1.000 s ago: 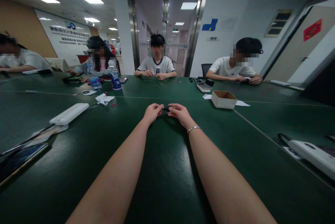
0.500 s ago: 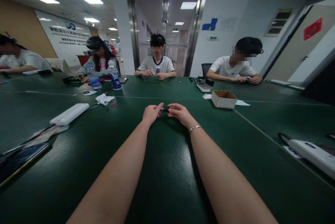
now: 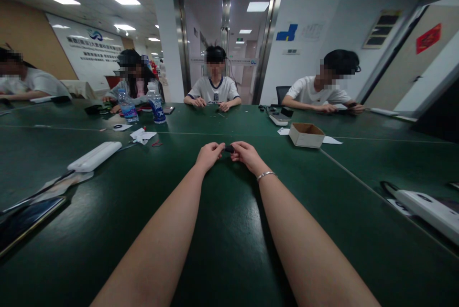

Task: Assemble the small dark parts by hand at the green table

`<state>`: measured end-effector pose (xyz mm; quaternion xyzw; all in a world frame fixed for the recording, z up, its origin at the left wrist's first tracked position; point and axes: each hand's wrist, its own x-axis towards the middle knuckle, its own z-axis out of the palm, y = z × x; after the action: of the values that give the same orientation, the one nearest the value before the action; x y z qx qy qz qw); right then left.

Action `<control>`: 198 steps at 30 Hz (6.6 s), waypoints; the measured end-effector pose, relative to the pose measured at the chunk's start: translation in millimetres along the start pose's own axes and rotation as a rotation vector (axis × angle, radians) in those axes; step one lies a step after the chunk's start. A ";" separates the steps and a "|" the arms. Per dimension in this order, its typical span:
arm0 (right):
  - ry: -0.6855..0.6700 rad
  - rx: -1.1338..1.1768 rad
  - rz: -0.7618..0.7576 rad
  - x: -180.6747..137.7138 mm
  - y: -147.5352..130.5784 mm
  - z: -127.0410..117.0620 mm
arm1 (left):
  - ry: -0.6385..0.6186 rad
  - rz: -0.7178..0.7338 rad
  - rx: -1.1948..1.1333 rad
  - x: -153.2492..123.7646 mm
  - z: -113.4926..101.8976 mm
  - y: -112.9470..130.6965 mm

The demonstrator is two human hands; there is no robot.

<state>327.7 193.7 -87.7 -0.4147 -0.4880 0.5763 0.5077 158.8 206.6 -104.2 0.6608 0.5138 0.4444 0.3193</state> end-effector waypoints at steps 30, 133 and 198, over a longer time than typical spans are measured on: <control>0.028 0.097 -0.027 3.5 4.7 -6.8 | -0.048 0.036 -0.078 3.6 2.3 -3.9; 0.044 0.023 0.002 3.4 2.6 -2.3 | 0.043 -0.015 -0.156 1.8 0.4 6.3; 0.057 0.029 0.000 4.5 3.2 -2.2 | -0.028 -0.036 -0.188 1.9 3.2 4.6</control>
<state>328.6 198.4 -91.1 -0.4235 -0.4650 0.5713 0.5273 163.7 207.3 -101.0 0.6246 0.4772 0.4755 0.3950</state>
